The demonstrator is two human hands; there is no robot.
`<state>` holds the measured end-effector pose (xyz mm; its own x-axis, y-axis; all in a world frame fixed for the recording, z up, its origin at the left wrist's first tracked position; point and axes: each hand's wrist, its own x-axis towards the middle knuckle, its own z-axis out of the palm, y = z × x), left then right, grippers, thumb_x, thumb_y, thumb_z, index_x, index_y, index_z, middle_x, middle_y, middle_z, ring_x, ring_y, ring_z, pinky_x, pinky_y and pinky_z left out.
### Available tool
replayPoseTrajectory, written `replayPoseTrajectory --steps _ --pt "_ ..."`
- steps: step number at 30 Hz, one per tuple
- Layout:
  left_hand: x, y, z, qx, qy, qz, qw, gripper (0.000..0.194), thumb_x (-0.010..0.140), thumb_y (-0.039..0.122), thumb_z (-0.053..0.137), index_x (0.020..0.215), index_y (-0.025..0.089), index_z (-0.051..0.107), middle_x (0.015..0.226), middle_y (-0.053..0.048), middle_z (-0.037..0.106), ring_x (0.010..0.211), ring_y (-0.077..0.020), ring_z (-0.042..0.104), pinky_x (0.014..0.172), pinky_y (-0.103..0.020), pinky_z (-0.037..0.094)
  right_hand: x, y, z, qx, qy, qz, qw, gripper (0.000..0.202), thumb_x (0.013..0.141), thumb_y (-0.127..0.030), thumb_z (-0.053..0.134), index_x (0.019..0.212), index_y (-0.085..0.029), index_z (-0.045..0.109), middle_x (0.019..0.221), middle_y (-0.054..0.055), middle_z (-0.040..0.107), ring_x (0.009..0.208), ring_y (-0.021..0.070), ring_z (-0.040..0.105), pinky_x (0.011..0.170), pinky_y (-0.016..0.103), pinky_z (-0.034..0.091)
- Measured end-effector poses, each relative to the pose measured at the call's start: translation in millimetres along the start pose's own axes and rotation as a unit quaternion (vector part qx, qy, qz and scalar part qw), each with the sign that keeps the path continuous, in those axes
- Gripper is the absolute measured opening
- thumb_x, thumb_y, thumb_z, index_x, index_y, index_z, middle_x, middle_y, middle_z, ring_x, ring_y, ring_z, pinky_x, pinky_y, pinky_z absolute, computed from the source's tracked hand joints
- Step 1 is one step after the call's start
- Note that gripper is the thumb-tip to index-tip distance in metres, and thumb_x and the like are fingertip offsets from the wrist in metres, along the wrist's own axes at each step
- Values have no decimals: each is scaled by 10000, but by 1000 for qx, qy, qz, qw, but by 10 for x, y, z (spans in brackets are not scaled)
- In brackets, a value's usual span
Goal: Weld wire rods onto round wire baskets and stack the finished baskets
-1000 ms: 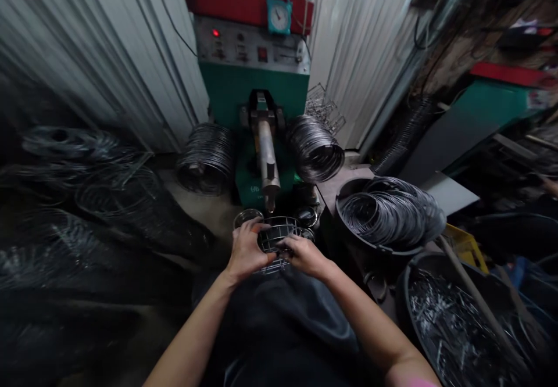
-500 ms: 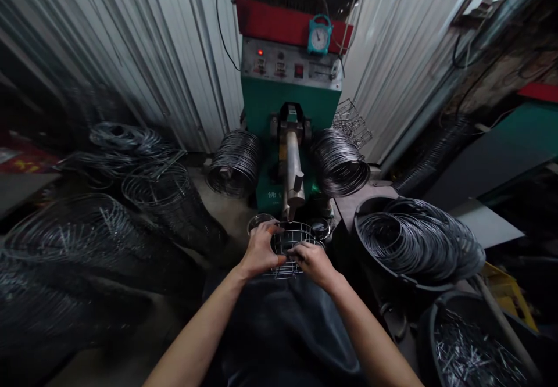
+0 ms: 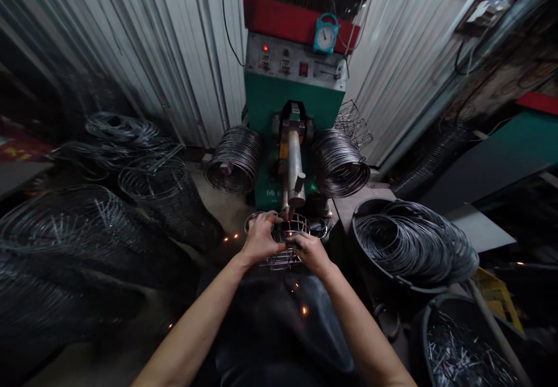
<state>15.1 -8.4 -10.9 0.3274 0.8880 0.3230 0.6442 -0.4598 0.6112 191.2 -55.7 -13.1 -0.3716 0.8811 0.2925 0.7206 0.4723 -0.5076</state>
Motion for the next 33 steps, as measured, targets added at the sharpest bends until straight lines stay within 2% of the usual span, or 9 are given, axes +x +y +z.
replayPoseTrajectory --steps 5,9,16,18,22,24,27,30,33 --pt "-13 47 -43 -3 -16 -4 1000 551 461 230 747 987 212 585 1204 -99 549 1128 -310 491 956 -447 367 -13 -8 -1 -40 -22 9 999 198 821 -96 545 963 -172 660 920 74 670 836 173 643 731 250 497" --pt "-3 93 -68 20 5 -2 1000 544 476 232 740 996 193 586 1200 -121 550 1152 -327 470 960 -469 349 5 -28 -29 -57 -21 11 998 232 816 -85 546 994 -186 654 945 69 672 859 176 641 743 242 491" --pt "204 82 -53 5 -5 -68 998 531 512 298 742 1005 188 581 1130 -105 592 1081 -318 522 912 -445 402 264 -23 -102 -92 -27 49 994 194 833 -120 541 968 -191 661 980 77 669 885 190 636 759 255 485" --pt "225 73 -41 10 -7 -69 998 509 526 304 734 998 194 582 1093 -88 609 1063 -304 533 903 -431 409 234 -31 -85 -69 1 48 996 204 826 -125 546 981 -204 654 1006 70 661 902 186 629 771 259 486" --pt "254 57 -27 25 6 -82 996 561 520 330 750 1033 191 568 1154 -90 583 1112 -294 503 937 -429 382 -7 -36 2 51 164 69 983 253 812 -210 578 1063 -213 610 1060 79 626 963 192 597 837 303 473" --pt "301 36 -24 30 12 -97 995 584 522 344 756 1048 186 557 1171 -97 575 1128 -295 490 939 -437 376 -146 -7 48 121 213 135 960 277 764 -261 629 1033 -199 602 984 72 637 914 200 599 825 328 474" --pt "394 -4 -14 23 9 -120 993 580 537 399 755 1037 189 552 1130 -92 594 1114 -300 496 919 -445 384 -353 71 106 248 213 264 907 308 676 -315 684 939 -182 595 834 37 640 777 186 597 714 308 483" --pt "462 -33 -1 13 4 -125 992 586 533 417 762 1033 195 554 1126 -96 592 1115 -310 496 917 -453 384 -607 146 150 409 192 376 809 285 668 -388 662 853 -183 595 625 -24 551 561 125 519 494 228 410" --pt "464 -83 -8 -2 1 -113 994 605 534 405 767 1061 200 551 1169 -106 567 1151 -320 474 946 -473 367 -908 202 171 539 195 429 699 304 619 -379 707 829 -179 617 555 -50 476 471 89 440 412 198 319"
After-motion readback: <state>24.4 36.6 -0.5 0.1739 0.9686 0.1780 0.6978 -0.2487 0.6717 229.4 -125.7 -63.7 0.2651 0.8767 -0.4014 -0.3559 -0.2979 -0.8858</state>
